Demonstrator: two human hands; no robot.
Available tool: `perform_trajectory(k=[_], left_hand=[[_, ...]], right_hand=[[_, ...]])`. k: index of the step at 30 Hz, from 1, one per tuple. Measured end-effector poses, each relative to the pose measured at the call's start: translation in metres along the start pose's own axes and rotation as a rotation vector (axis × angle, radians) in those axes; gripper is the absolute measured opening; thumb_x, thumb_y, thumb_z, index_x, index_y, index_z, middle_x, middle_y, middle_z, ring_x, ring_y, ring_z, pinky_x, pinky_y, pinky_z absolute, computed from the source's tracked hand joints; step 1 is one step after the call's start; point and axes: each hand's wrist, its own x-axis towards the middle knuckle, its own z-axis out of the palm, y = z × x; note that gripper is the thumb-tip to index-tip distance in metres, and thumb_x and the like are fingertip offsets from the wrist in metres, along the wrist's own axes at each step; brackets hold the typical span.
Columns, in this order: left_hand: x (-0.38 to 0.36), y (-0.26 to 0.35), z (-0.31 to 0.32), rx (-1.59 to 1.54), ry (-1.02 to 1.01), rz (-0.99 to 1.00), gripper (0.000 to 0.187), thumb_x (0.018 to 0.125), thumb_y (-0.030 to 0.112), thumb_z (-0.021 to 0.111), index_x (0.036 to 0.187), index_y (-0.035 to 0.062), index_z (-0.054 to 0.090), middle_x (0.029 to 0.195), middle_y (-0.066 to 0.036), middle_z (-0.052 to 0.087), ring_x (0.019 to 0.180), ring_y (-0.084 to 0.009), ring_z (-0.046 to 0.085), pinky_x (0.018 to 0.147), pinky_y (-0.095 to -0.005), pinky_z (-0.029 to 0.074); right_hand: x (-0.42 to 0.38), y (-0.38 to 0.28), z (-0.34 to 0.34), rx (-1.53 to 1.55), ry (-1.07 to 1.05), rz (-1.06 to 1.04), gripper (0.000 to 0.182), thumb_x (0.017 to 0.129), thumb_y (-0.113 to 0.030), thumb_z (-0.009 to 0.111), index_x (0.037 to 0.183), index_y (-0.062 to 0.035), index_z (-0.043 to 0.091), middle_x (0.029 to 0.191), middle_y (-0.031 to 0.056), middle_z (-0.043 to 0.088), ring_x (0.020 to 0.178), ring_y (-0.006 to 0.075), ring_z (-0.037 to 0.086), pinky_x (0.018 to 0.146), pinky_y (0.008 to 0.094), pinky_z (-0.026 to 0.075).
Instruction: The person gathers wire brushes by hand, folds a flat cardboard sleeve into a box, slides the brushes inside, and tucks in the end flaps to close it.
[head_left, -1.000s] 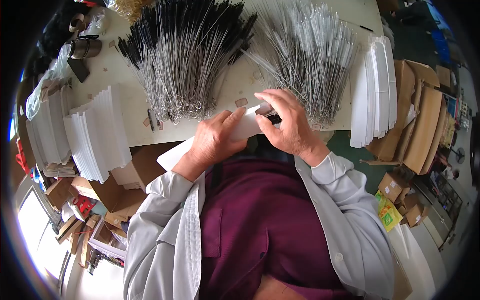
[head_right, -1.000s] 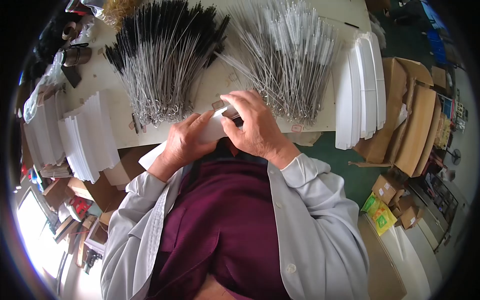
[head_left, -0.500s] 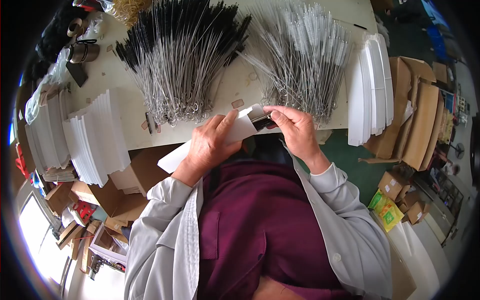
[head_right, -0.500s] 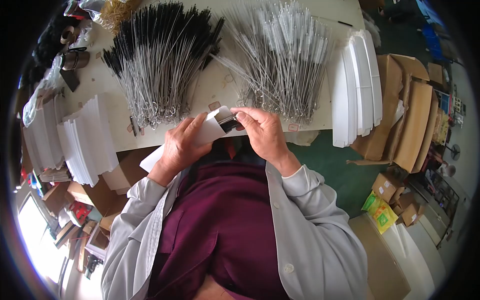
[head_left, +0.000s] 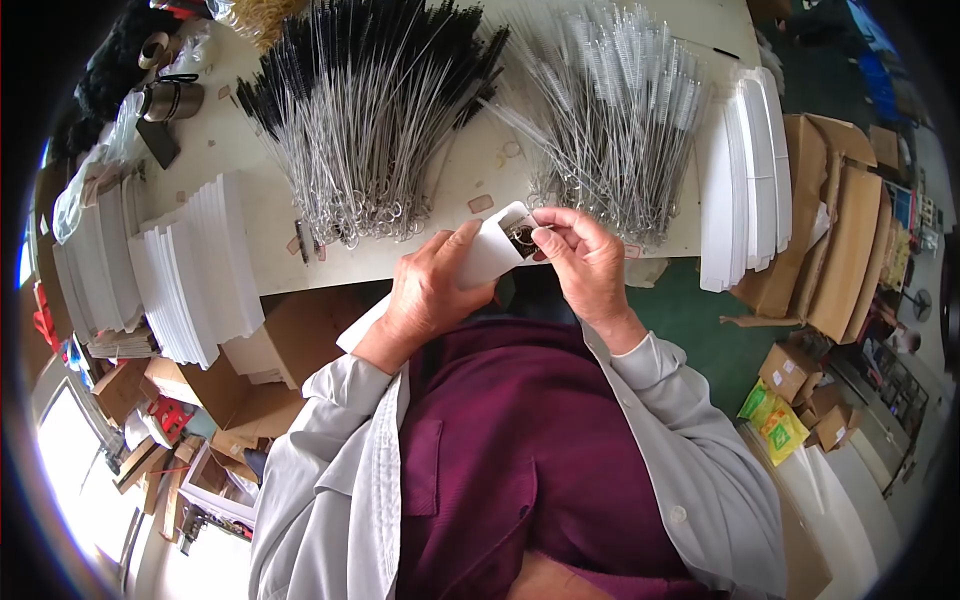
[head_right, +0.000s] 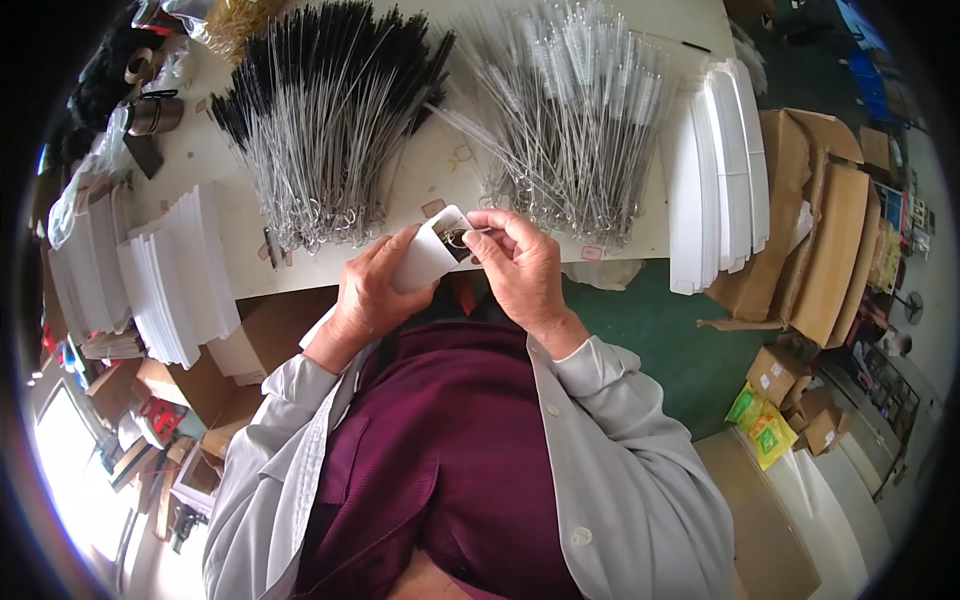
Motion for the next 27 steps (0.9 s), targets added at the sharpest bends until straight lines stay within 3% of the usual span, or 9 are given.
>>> perform_trajectory(k=[2,4,6,10,15,19,21,27], left_hand=[[0.000,-0.001,-0.001,0.007,-0.008,0.004,0.069,0.068,0.014,0.086,0.131,0.0028,0.062,0.100,-0.018,0.071,0.086,-0.0361,0.073,0.074,-0.0428,0.061],[-0.001,-0.003,0.002,-0.006,-0.008,-0.005,0.069,0.068,0.014,0.086,0.131,0.0025,0.062,0.100,-0.018,0.071,0.086,-0.0362,0.073,0.075,-0.0428,0.061],[-0.002,-0.003,0.004,-0.018,-0.012,-0.017,0.068,0.068,0.014,0.086,0.131,0.0022,0.062,0.100,-0.019,0.072,0.087,-0.0364,0.074,0.075,-0.0427,0.061],[-0.002,-0.003,0.005,-0.039,-0.002,-0.027,0.068,0.069,0.014,0.086,0.131,0.0015,0.062,0.103,-0.019,0.072,0.088,-0.0366,0.074,0.076,-0.0427,0.061],[-0.004,-0.006,0.011,-0.040,0.025,-0.001,0.070,0.069,0.022,0.085,0.131,0.0027,0.060,0.095,-0.018,0.070,0.083,-0.0382,0.072,0.072,-0.0469,0.060],[-0.003,-0.005,0.010,-0.029,0.024,-0.003,0.068,0.070,0.021,0.084,0.131,0.0031,0.060,0.095,-0.017,0.070,0.082,-0.0379,0.072,0.072,-0.0470,0.060],[-0.003,-0.005,0.010,-0.029,0.018,-0.002,0.067,0.070,0.021,0.084,0.131,0.0033,0.060,0.094,-0.017,0.069,0.082,-0.0378,0.072,0.072,-0.0470,0.060],[-0.005,-0.006,0.013,-0.030,0.002,-0.031,0.068,0.070,0.021,0.084,0.131,0.0037,0.059,0.094,-0.016,0.069,0.082,-0.0376,0.072,0.071,-0.0470,0.060]], right_hand=[[0.001,0.000,-0.006,-0.122,-0.094,0.072,0.019,0.098,-0.004,0.070,0.115,0.0055,0.068,0.102,0.0105,0.074,0.088,0.0100,0.071,0.076,0.0255,0.061],[0.000,-0.002,-0.003,-0.159,-0.086,0.062,0.021,0.097,-0.005,0.072,0.115,0.0040,0.069,0.100,0.0102,0.075,0.086,0.0114,0.071,0.074,0.0261,0.061],[0.001,-0.005,0.001,-0.411,-0.054,-0.167,0.022,0.093,-0.005,0.076,0.113,0.0026,0.070,0.102,0.0105,0.075,0.083,0.0129,0.072,0.072,0.0262,0.061],[0.002,0.001,0.007,-0.416,0.012,-0.200,0.022,0.087,-0.006,0.081,0.106,0.0007,0.071,0.105,0.0144,0.073,0.076,0.0205,0.073,0.068,0.0312,0.060],[0.006,0.005,0.006,-0.509,-0.014,-0.312,0.026,0.084,-0.006,0.083,0.106,0.0012,0.070,0.121,0.0165,0.067,0.085,0.0231,0.073,0.070,0.0334,0.062],[0.006,0.004,0.008,-0.516,-0.002,-0.308,0.027,0.084,-0.006,0.083,0.107,0.0005,0.071,0.123,0.0160,0.066,0.090,0.0241,0.073,0.071,0.0330,0.062],[0.005,0.007,0.008,-0.409,0.024,-0.166,0.027,0.083,-0.006,0.083,0.107,-0.0011,0.072,0.125,0.0158,0.066,0.094,0.0258,0.073,0.073,0.0330,0.062],[0.010,0.008,0.004,-0.498,-0.051,-0.199,0.029,0.083,-0.007,0.083,0.109,-0.0005,0.072,0.128,0.0162,0.065,0.099,0.0281,0.072,0.076,0.0330,0.061]])
